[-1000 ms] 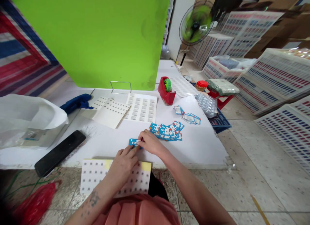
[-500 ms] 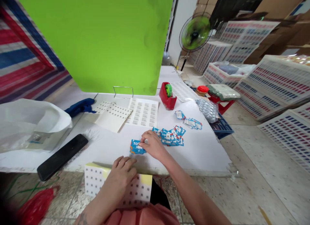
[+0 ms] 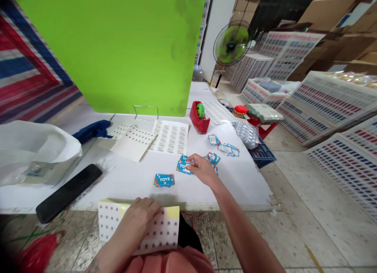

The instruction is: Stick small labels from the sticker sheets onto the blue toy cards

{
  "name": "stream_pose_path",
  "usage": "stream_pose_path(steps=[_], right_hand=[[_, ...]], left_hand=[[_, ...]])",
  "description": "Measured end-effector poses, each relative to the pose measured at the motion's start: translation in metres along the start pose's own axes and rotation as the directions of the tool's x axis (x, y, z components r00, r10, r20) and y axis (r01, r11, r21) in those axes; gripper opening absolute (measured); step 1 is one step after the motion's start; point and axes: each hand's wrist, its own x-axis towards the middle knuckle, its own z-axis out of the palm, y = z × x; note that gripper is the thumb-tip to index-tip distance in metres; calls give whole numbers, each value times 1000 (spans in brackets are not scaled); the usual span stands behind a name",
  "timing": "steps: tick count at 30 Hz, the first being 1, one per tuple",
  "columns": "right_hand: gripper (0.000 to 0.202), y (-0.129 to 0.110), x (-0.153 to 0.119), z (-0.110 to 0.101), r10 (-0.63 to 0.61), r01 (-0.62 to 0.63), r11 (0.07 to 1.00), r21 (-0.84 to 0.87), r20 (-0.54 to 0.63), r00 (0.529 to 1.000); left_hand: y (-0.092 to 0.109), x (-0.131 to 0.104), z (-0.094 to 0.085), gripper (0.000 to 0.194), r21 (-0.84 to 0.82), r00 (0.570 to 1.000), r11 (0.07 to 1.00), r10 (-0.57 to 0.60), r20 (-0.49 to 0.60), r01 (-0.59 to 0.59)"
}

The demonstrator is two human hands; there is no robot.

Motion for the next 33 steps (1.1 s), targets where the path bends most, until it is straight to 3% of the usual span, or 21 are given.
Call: stream_pose_path(steps=[3, 6, 8, 12, 15, 19, 23, 28, 31, 33], right_hand=[[21, 11, 1, -18, -5, -9, 978, -210, -64, 998], [25, 6, -7, -23, -147, 46, 887, -460, -186, 972], [23, -7, -19, -15, -243, 118, 848, -516, -181, 953], [24, -36, -52, 21, -274, 297, 916, -269, 120, 954], [21, -43, -68, 46, -210, 242, 963, -115, 237, 948], [16, -36, -72, 56, -142, 156, 986, -50, 219, 965], [20, -33, -72, 55, -251, 270, 959, -90, 181, 951], [15, -38, -76, 65, -485, 490, 832, -260, 86, 870], [16, -38, -82, 73, -575, 549, 742, -385, 55, 816], [16, -39, -85, 77, -588, 556, 734, -390, 44, 808]], left_hand=[[-2, 3, 1, 17, 41, 1000, 999, -14, -12, 14], [-7, 8, 3, 19, 94, 999, 995, -18, -44, 22], [-9, 11, 4, 19, 102, 997, 994, -21, -73, 28], [-10, 17, 2, 18, 78, 995, 996, -38, -97, 46], [-9, 18, -2, 17, 38, 994, 997, -67, -89, 71], [-10, 14, -5, 15, 26, 988, 991, -127, -88, 130], [-11, 9, -4, 23, 50, 989, 990, -129, -72, 133], [-6, 8, -6, 26, 48, 985, 987, -151, -84, 156], [-4, 9, -8, 27, 38, 981, 982, -184, -70, 187], [-4, 10, -8, 27, 39, 976, 976, -213, -50, 215]])
